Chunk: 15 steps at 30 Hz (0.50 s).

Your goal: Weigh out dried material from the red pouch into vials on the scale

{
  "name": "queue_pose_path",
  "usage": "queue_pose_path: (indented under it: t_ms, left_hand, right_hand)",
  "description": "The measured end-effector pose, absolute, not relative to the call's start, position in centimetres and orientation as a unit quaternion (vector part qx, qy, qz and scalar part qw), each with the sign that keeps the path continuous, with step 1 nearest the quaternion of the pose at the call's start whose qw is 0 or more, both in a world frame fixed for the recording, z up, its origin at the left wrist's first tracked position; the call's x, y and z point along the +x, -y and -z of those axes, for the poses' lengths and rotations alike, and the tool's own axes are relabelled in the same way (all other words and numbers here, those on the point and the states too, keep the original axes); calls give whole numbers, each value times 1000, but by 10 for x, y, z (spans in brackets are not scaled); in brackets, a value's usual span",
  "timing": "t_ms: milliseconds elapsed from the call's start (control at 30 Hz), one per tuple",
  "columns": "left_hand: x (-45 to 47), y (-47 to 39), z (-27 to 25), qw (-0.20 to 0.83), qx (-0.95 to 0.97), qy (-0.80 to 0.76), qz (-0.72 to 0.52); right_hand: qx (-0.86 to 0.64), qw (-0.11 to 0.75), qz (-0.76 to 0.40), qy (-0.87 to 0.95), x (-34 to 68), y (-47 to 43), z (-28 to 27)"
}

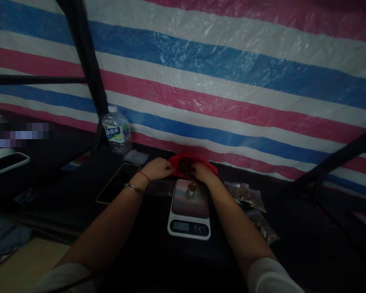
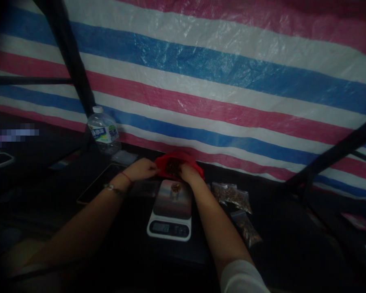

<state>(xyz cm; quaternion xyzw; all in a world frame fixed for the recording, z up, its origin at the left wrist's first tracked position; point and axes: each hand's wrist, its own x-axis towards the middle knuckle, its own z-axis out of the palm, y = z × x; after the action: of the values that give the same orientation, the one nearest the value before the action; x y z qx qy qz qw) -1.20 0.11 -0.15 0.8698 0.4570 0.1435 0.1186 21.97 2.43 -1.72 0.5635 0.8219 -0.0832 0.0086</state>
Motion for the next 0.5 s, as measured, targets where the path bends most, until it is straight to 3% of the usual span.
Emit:
queue_pose_path:
  t_ms: [200,367,500]
  left_hand:
    - [-19,-6,11,213,883,-413,-69]
    - [-18,-9,17,214,895,-391,-26]
    - [-17,-9,16,206,895,-390,-61]
  right_hand:
    - [571,20,94,-815,223,-25,19]
    - [578,15,106,-809,225,-26,19]
    - [585,11,117,-802,224,-26,16]
